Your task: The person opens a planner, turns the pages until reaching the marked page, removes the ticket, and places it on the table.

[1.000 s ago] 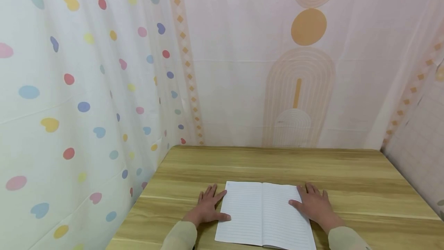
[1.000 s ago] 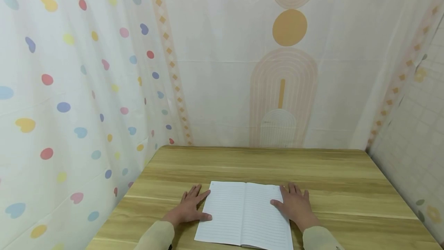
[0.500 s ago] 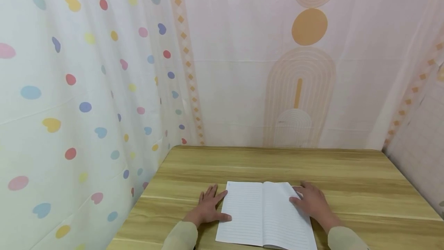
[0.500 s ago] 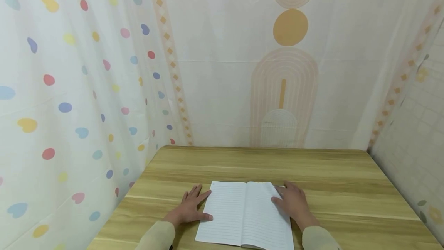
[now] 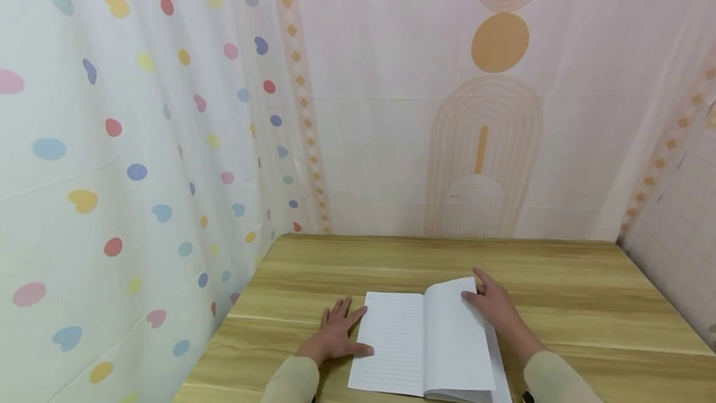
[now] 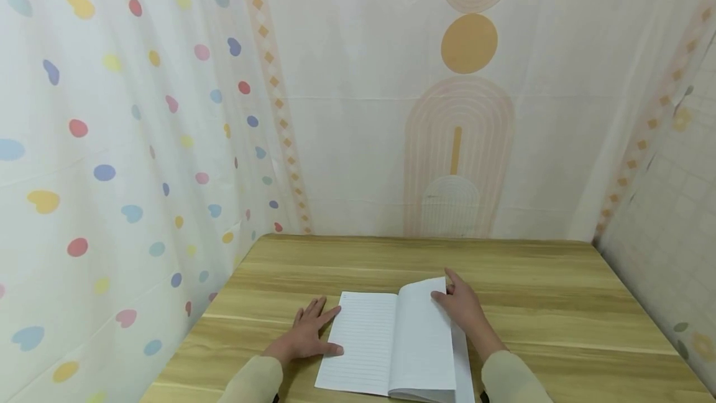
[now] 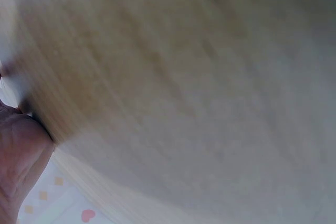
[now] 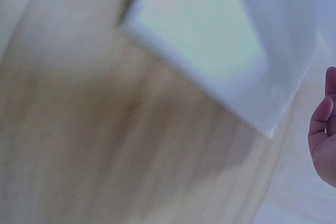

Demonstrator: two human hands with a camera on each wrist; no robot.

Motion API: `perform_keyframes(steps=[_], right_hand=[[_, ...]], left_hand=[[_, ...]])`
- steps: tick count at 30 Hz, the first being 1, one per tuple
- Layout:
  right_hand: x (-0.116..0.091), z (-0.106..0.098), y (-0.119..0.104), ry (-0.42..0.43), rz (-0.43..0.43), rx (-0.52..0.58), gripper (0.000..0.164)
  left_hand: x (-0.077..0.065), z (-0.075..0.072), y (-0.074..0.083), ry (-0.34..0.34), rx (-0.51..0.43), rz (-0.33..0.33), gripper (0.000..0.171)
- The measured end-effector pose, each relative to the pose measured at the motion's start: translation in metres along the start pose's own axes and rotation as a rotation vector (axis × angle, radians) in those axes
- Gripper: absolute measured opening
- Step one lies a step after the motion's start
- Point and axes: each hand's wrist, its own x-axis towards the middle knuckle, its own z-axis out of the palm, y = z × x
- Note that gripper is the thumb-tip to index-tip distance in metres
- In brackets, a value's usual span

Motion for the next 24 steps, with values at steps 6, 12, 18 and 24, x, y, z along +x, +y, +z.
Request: perform_keyframes(steps=[6,12,18,24], right_hand=[[0.0,0.005,-0.024,0.011,0.039,0.215,0.067],[-0.005,0.022,-0.043,-0.007,0.039,0.48,0.054],[-0.009,0.044,-0.05,-0.108,-0.075,0.569,0.05],[-0.02,0.065,-0.035,-0.234,-0.416,-0.117,0.044]], left_hand=[[0.0,0.0,0.0,0.003,-0.001,0.0,0.093],[0.001,0.001,-0.002,0.006,-0.018,-0.003,0.094],[0.002,0.001,-0.004,0.015,-0.051,-0.01,0.09],[0.001,0.0,-0.002,0.039,-0.071,0.008,0.074]])
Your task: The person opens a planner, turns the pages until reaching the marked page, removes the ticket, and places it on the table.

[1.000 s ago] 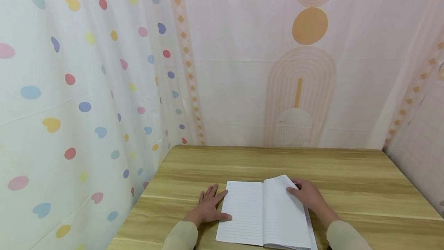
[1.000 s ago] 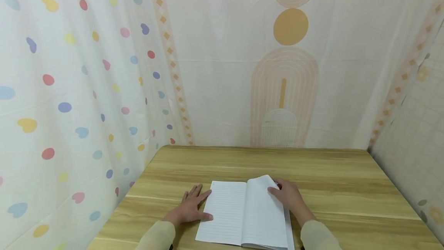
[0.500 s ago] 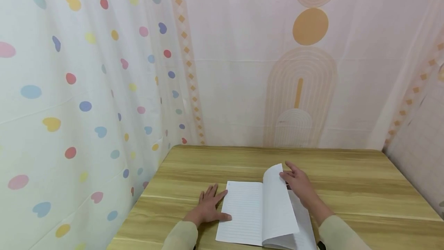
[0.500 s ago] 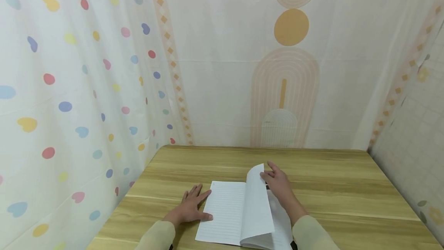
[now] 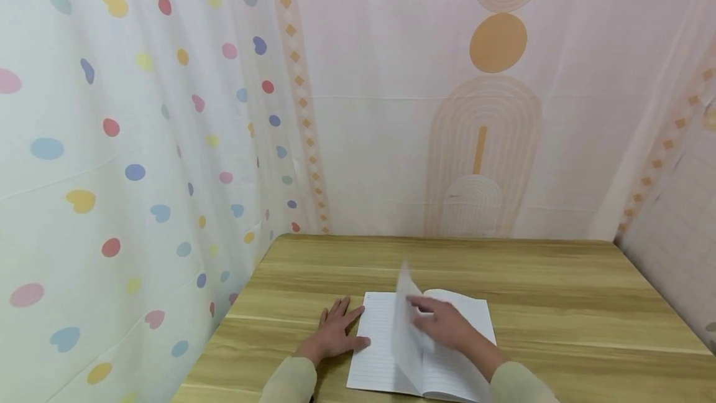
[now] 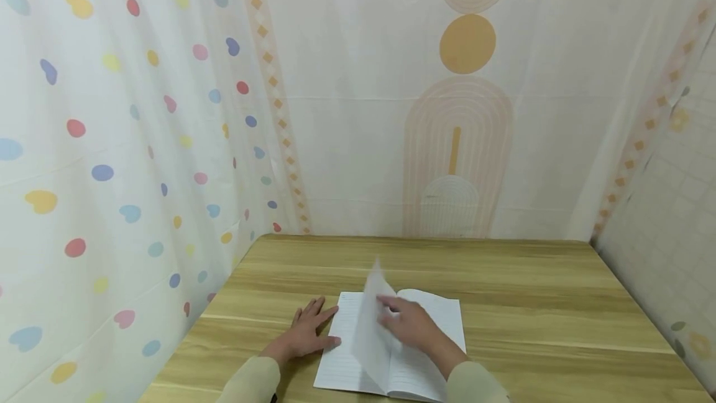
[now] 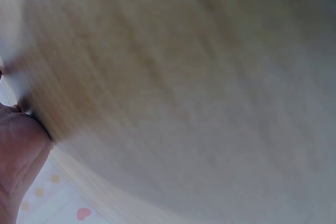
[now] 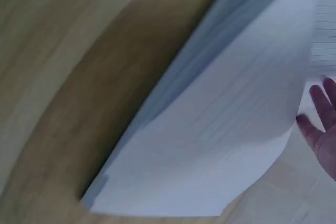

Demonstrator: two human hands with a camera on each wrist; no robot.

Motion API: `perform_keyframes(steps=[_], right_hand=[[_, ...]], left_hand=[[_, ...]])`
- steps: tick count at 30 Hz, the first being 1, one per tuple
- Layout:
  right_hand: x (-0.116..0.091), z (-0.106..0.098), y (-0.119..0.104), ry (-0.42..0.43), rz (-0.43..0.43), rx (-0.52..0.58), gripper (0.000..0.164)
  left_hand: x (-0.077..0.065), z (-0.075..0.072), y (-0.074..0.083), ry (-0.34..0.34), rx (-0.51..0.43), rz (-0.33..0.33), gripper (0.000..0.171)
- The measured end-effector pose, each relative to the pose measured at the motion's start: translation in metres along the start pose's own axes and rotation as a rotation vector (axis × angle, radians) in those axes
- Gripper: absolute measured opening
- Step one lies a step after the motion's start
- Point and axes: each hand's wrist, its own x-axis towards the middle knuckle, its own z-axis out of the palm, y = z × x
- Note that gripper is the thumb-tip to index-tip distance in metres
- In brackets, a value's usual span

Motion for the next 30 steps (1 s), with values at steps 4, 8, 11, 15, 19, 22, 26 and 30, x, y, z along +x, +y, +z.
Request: perform_keyframes(steps=[4,8,11,15,19,22,26,30], right_hand=[[-0.01,0.014,0.003,-0.197,-0.041,-0.434,0.053],[-0.015,0.02,0.002,-0.284,-0.022,-0.58,0.056],[-0.015,0.021,0.001,-0.282,-0.016,-0.577,0.055],[-0.016,0.02,0.003,-0.274,0.011,-0.53,0.06],[-0.018,0.018,0.012,-0.252,0.045,-0.482,0.072],[-0.021,0.011,0.021,-0.211,0.063,-0.468,0.076],[-0.027,-0.003,0.031,-0.135,0.117,-0.459,0.072],[-0.032,-0.019,0.043,-0.081,0.209,-0.484,0.069]], left_hand=[[0.001,0.001,0.001,0.038,-0.058,-0.009,0.057],[0.004,0.003,0.002,0.059,-0.09,-0.041,0.063],[0.004,0.003,0.002,0.044,-0.038,-0.036,0.075],[0.001,0.002,0.001,0.001,0.017,-0.023,0.092],[0.0,0.002,0.0,-0.017,0.024,-0.02,0.09],[0.0,0.002,0.001,-0.019,0.028,-0.018,0.089],[0.0,0.002,0.001,-0.019,0.03,-0.018,0.09],[0.0,0.003,0.0,-0.014,0.032,-0.015,0.09]])
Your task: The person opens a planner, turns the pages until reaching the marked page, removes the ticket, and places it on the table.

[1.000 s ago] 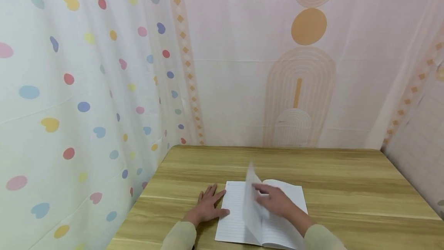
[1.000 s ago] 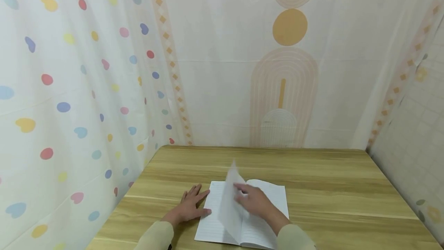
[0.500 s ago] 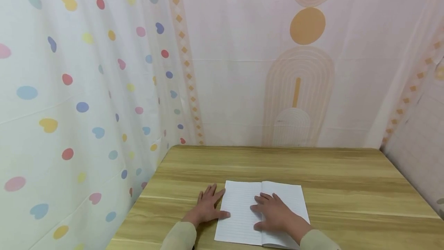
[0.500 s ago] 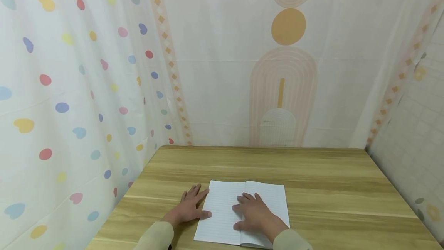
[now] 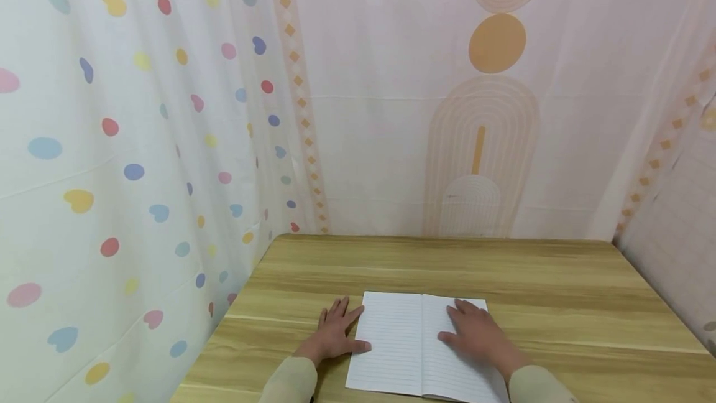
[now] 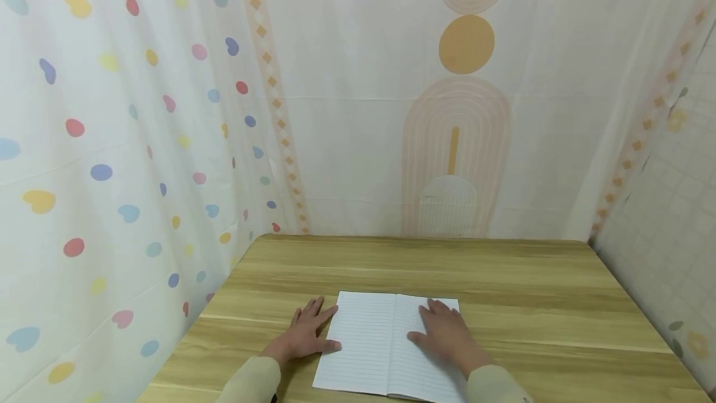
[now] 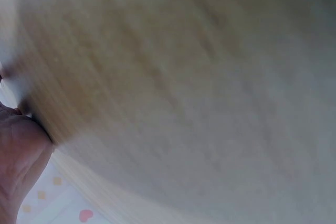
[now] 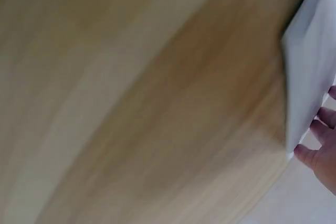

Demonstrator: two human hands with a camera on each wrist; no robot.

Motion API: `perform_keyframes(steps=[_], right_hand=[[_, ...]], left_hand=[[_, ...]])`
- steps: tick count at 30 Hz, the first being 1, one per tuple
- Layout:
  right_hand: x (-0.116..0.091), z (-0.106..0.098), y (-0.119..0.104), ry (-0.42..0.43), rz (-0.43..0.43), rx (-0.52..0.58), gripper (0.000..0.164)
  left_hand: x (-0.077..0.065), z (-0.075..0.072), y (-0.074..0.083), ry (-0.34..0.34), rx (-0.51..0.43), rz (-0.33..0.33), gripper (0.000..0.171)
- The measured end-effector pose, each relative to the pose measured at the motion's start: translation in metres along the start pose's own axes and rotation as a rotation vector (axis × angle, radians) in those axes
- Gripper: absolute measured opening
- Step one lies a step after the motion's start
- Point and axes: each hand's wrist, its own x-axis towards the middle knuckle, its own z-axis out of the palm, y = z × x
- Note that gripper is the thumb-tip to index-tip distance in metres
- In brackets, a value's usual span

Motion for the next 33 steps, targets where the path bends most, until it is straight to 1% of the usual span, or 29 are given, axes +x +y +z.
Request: perform_keyframes(steps=[4,6,8,13,26,33], right_hand=[[-0.002,-0.005,0.023,0.002,0.117,-0.032,0.072],[-0.004,-0.008,0.032,-0.001,0.162,-0.021,0.076],[-0.007,-0.011,0.039,0.007,0.187,0.002,0.077],[-0.011,-0.014,0.044,0.029,0.182,0.027,0.078],[-0.011,-0.008,0.049,0.068,0.167,0.005,0.081],[-0.012,-0.009,0.048,0.077,0.139,0.007,0.072]], left_hand=[[0.001,0.0,0.0,0.002,0.001,0.004,0.09],[0.0,0.0,0.0,0.002,0.003,0.005,0.09],[0.0,0.0,0.0,0.001,0.002,0.005,0.09],[0.001,0.0,-0.001,-0.001,0.003,0.004,0.09],[0.0,0.0,0.0,-0.009,0.013,-0.003,0.09],[-0.001,0.0,0.001,-0.008,0.008,-0.001,0.09]])
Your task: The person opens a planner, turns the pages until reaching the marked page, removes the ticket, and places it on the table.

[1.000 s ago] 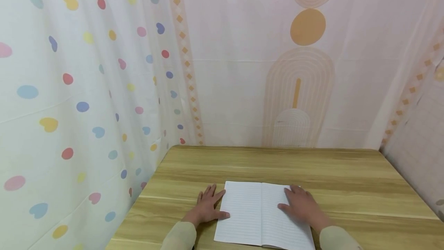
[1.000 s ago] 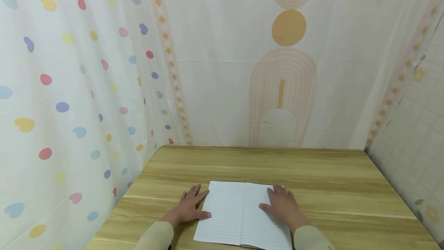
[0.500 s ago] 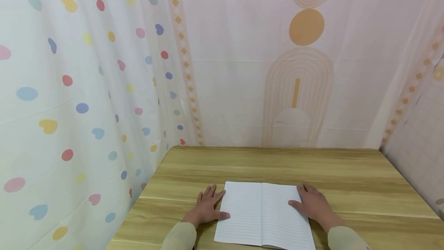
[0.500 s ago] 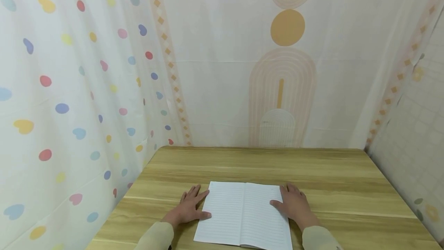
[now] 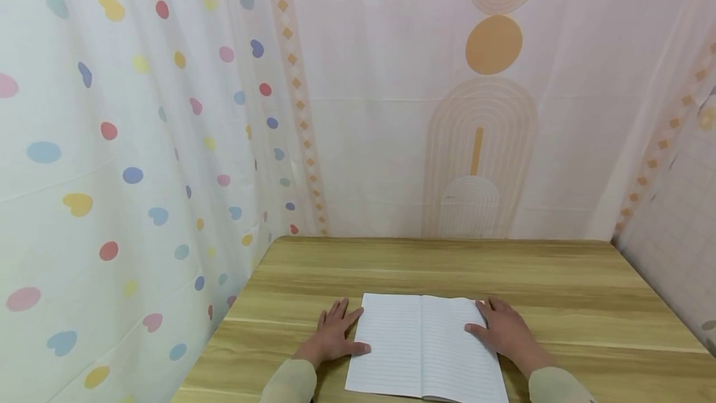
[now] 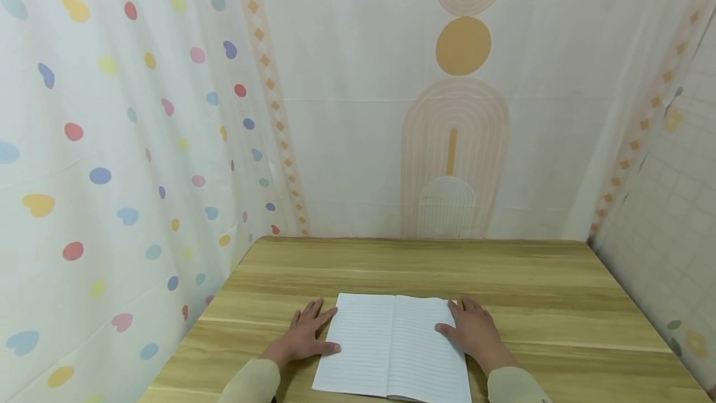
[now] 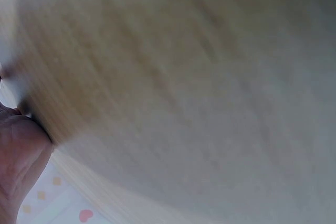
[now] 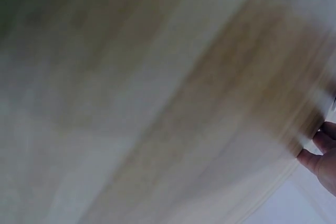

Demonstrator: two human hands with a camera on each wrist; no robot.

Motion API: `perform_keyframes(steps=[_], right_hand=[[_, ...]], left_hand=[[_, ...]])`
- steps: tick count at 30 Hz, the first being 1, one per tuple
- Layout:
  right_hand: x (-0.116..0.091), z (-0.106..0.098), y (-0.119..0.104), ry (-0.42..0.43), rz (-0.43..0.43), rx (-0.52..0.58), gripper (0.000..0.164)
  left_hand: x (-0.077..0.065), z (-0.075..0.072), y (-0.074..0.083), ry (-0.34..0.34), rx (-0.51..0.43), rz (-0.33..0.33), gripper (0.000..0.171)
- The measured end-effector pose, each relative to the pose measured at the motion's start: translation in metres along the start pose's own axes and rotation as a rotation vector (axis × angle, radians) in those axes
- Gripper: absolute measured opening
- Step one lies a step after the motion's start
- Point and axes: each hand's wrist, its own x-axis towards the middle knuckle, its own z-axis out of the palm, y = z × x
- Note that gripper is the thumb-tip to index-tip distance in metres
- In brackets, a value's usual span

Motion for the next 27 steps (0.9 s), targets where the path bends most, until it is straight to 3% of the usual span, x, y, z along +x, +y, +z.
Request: perform_keyframes(steps=[13,16,21,27], right_hand=[[0.006,-0.003,-0.009,0.116,-0.078,0.015,0.043],[0.01,-0.008,-0.015,0.109,-0.004,0.134,0.046],[0.018,-0.017,-0.023,0.093,0.139,0.465,0.056],[0.024,-0.029,-0.031,0.088,0.206,0.695,0.066]], left_hand=[[0.0,0.0,0.0,-0.003,-0.012,-0.003,0.089],[0.0,0.001,0.0,-0.002,-0.013,-0.003,0.088],[0.0,0.001,0.0,0.0,-0.013,0.001,0.088],[0.001,0.001,-0.001,0.003,-0.004,0.004,0.088]])
